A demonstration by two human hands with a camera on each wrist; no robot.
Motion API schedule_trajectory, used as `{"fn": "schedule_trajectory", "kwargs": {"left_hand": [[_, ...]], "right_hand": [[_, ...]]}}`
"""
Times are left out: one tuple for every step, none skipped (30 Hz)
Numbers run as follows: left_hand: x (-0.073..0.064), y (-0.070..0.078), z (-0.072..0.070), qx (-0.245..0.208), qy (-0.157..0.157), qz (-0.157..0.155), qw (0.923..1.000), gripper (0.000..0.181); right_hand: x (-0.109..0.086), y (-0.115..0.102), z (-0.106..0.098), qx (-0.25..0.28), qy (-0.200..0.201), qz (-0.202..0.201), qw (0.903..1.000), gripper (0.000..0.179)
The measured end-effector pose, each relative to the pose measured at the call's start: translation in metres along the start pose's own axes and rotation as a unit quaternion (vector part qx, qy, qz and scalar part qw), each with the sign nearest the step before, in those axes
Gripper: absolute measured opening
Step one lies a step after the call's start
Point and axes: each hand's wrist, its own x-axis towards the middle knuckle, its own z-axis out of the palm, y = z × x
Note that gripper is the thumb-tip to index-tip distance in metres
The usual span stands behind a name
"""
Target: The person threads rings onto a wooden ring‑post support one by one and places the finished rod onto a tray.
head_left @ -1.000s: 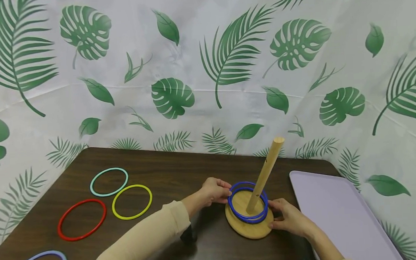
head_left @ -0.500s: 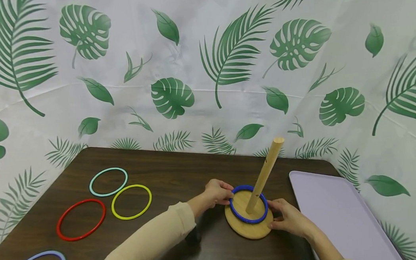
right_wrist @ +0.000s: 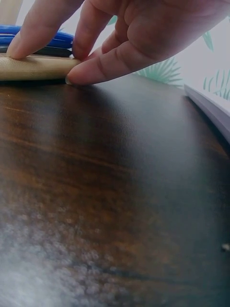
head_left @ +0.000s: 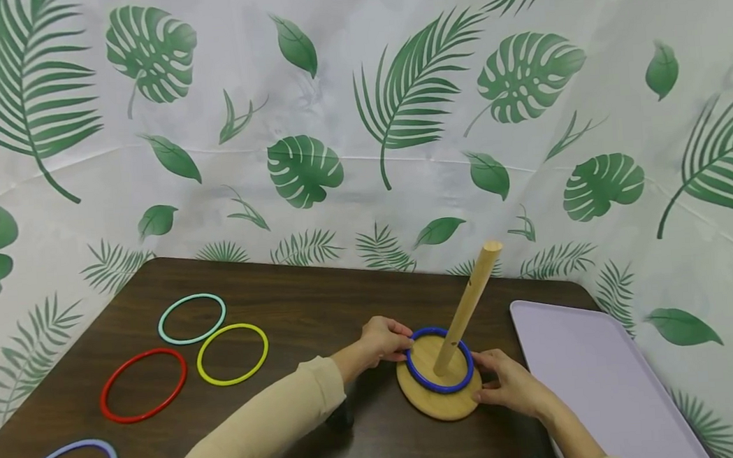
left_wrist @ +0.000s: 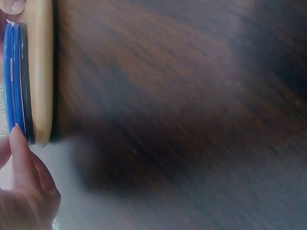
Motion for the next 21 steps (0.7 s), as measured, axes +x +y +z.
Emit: {"fn": "schedule_trajectory", "kwargs": {"left_hand": [[0.000, 0.000, 0.000, -0.001, -0.001, 0.000, 1.0000, 0.015], [0.000, 0.000, 0.000, -0.002, -0.001, 0.001, 1.0000, 0.015], [0.000, 0.000, 0.000, -0.004, -0.002, 0.001, 1.0000, 0.015], [0.000, -0.001, -0.001, -0.004, -0.002, 0.002, 1.0000, 0.015], [0.000, -0.001, -0.001, -0.005, -0.002, 0.002, 1.0000, 0.015], [0.000, -0.001, -0.001, -0.006, -0.003, 0.003, 1.0000, 0.015], [0.000, -0.001, -0.002, -0.009, -0.005, 0.002, 0.9999, 0.015], [0.000, -0.001, -0.002, -0.010, -0.007, 0.003, 0.9999, 0.015], [-0.001, -0.001, -0.003, -0.013, -0.009, 0.004, 0.9999, 0.015], [-0.001, -0.001, -0.004, -0.014, -0.012, 0.005, 0.9998, 0.015], [-0.002, -0.001, -0.005, -0.016, -0.015, 0.006, 0.9997, 0.016], [-0.002, -0.001, -0.006, -0.017, -0.018, 0.008, 0.9996, 0.016], [-0.003, -0.001, -0.007, -0.019, -0.023, 0.011, 0.9995, 0.017], [-0.004, -0.001, -0.009, -0.018, -0.027, 0.013, 0.9994, 0.018], [-0.005, 0.000, -0.010, -0.016, -0.032, 0.016, 0.9992, 0.019], [-0.005, 0.000, -0.013, -0.013, -0.037, 0.021, 0.9990, 0.021], [-0.006, 0.001, -0.015, -0.008, -0.042, 0.025, 0.9988, 0.022], [-0.006, 0.002, -0.018, -0.001, -0.047, 0.030, 0.9985, 0.022], [-0.007, 0.002, -0.022, 0.006, -0.051, 0.034, 0.9981, 0.024], [-0.007, 0.003, -0.025, 0.013, -0.054, 0.038, 0.9977, 0.025], [-0.007, 0.003, -0.029, 0.019, -0.057, 0.043, 0.9973, 0.026]], "right_hand": [[0.000, 0.000, 0.000, -0.001, 0.000, -0.001, 1.0000, 0.068], [0.000, 0.000, 0.000, -0.002, 0.001, 0.000, 1.0000, 0.068], [0.000, -0.001, 0.000, -0.003, 0.000, -0.001, 1.0000, 0.068], [0.000, -0.001, 0.000, -0.004, 0.000, -0.002, 1.0000, 0.068], [0.000, -0.001, 0.000, -0.004, 0.000, -0.002, 1.0000, 0.068], [0.000, -0.001, 0.001, -0.004, 0.000, 0.000, 1.0000, 0.068], [0.000, -0.001, 0.001, -0.002, 0.000, 0.002, 1.0000, 0.068], [0.000, -0.001, 0.001, -0.002, 0.001, 0.003, 1.0000, 0.068], [0.000, -0.001, 0.001, -0.001, 0.000, 0.002, 1.0000, 0.068], [0.000, -0.001, 0.001, 0.000, 0.000, 0.003, 1.0000, 0.069], [0.000, -0.001, 0.001, 0.002, 0.001, 0.007, 1.0000, 0.069], [0.000, -0.001, 0.001, 0.002, 0.001, 0.007, 1.0000, 0.069], [0.000, -0.001, 0.001, 0.002, 0.002, 0.008, 1.0000, 0.069], [0.000, -0.001, 0.001, 0.003, 0.003, 0.010, 0.9999, 0.069], [0.000, -0.001, 0.001, 0.004, 0.003, 0.011, 0.9999, 0.069], [0.000, -0.001, 0.001, 0.005, 0.002, 0.012, 0.9999, 0.070], [0.000, -0.001, 0.001, 0.005, 0.003, 0.012, 0.9999, 0.070], [0.000, -0.001, 0.001, 0.004, 0.003, 0.010, 0.9999, 0.070], [0.000, -0.001, 0.001, 0.004, 0.003, 0.011, 0.9999, 0.070], [0.000, -0.001, 0.001, 0.004, 0.003, 0.011, 0.9999, 0.070], [0.000, -0.001, 0.001, 0.002, 0.003, 0.010, 0.9999, 0.070]]}}
